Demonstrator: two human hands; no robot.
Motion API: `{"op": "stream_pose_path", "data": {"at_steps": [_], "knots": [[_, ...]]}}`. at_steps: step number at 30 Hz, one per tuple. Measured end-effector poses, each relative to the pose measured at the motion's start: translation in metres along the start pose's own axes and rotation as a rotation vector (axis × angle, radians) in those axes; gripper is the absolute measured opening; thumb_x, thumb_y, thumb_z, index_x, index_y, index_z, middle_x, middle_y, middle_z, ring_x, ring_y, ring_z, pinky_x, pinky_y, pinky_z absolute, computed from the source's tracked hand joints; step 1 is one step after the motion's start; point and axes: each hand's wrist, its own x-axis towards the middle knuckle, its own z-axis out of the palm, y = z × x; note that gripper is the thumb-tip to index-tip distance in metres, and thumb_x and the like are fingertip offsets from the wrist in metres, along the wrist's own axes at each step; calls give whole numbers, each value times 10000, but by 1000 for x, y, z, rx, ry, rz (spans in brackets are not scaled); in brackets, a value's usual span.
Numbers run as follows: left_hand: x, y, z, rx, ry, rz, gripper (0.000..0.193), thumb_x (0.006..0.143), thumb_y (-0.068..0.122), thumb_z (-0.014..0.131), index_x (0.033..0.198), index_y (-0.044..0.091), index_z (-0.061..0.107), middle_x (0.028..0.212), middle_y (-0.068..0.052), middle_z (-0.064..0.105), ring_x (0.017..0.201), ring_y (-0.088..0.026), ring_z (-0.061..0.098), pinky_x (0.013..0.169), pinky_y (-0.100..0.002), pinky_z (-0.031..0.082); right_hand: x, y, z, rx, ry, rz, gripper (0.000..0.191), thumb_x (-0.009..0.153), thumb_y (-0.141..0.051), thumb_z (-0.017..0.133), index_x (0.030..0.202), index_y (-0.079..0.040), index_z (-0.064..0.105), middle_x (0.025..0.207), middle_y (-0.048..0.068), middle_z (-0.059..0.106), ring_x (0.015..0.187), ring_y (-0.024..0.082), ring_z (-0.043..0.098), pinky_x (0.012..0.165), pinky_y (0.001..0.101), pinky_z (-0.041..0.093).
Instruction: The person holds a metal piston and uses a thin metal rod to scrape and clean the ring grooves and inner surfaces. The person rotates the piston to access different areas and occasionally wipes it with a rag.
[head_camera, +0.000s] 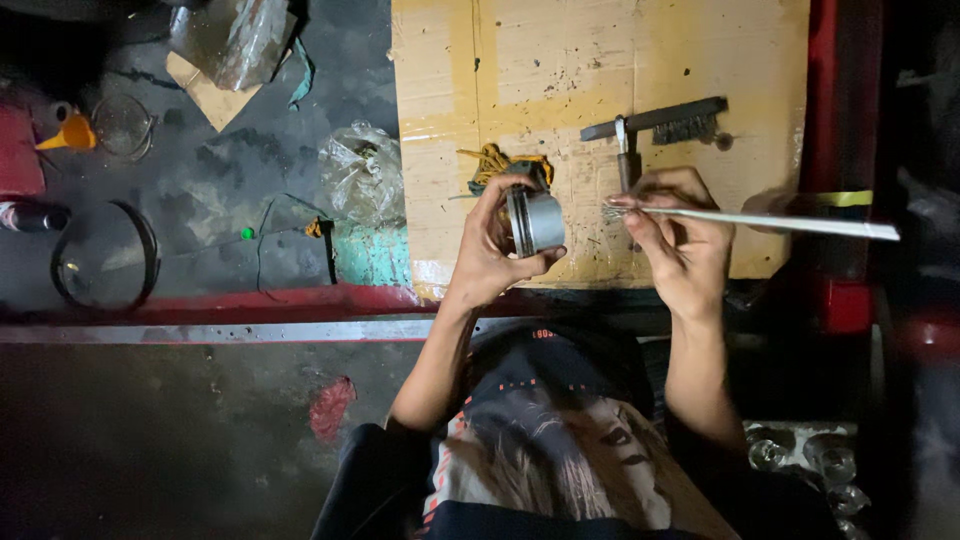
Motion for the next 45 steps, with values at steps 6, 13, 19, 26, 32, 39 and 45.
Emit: {"op": "stream_pose_path", "data": {"at_steps": [6, 13, 19, 26, 32, 39, 45], "knots": [[-3, 14, 6, -40, 21, 86, 820, 684, -168, 813, 1349, 113, 422, 1238, -43, 531, 1087, -106, 615, 862, -269, 609, -19, -11, 10, -153, 86, 45, 235, 968, 17, 707, 1198, 61, 683, 1125, 153, 729, 986, 181, 730, 860, 309, 619], [-10, 9, 1, 72, -24, 89, 728, 709, -177, 809, 1313, 77, 492, 1192, -64, 569, 1045, -145, 687, 869, -297, 604, -33, -7, 14, -164, 86, 31, 180, 1005, 47, 718, 1180, 77, 689, 1131, 160, 734, 979, 182, 731, 884, 285, 616], [-14, 11, 1, 6, -13, 57, 718, 728, -159, 801, 1326, 80, 483, 1171, -52, 591, 1031, -135, 695, 857, -290, 604, -40, -13, 30, -125, 122, 152, 238, 958, 53, 728, 1190, 85, 683, 1104, 150, 735, 972, 165, 722, 868, 275, 609], [-14, 19, 3, 146, 42, 90, 702, 712, -130, 826, 1304, 69, 506, 1242, -43, 549, 1068, -111, 640, 844, -268, 585, -18, -40, 34, -435, -68, -111, 242, 898, 55, 793, 1123, 0, 722, 1076, 129, 734, 982, 222, 722, 850, 309, 586], [-16, 24, 4, 236, 39, 92, 692, 705, -82, 859, 1298, 69, 536, 1205, -37, 575, 1077, -105, 617, 892, -265, 562, -9, -51, 41, -550, -93, -141, 195, 897, 28, 802, 1071, 11, 717, 1032, 132, 730, 952, 232, 730, 843, 319, 588], [-16, 29, 8, 225, 78, 103, 659, 707, -54, 870, 1272, 68, 556, 1236, -37, 576, 1120, -113, 603, 940, -264, 549, -12, -47, 44, -646, -81, -164, 153, 896, 8, 788, 1023, 25, 703, 992, 133, 718, 910, 242, 718, 805, 331, 570], [-17, 34, 9, 476, 122, 255, 689, 657, -54, 891, 1259, 63, 576, 1220, -39, 622, 1145, -147, 626, 956, -307, 550, -16, -40, 51, -554, -6, -131, 158, 915, 22, 756, 1063, 24, 699, 1002, 131, 702, 904, 234, 713, 816, 333, 579]]}}
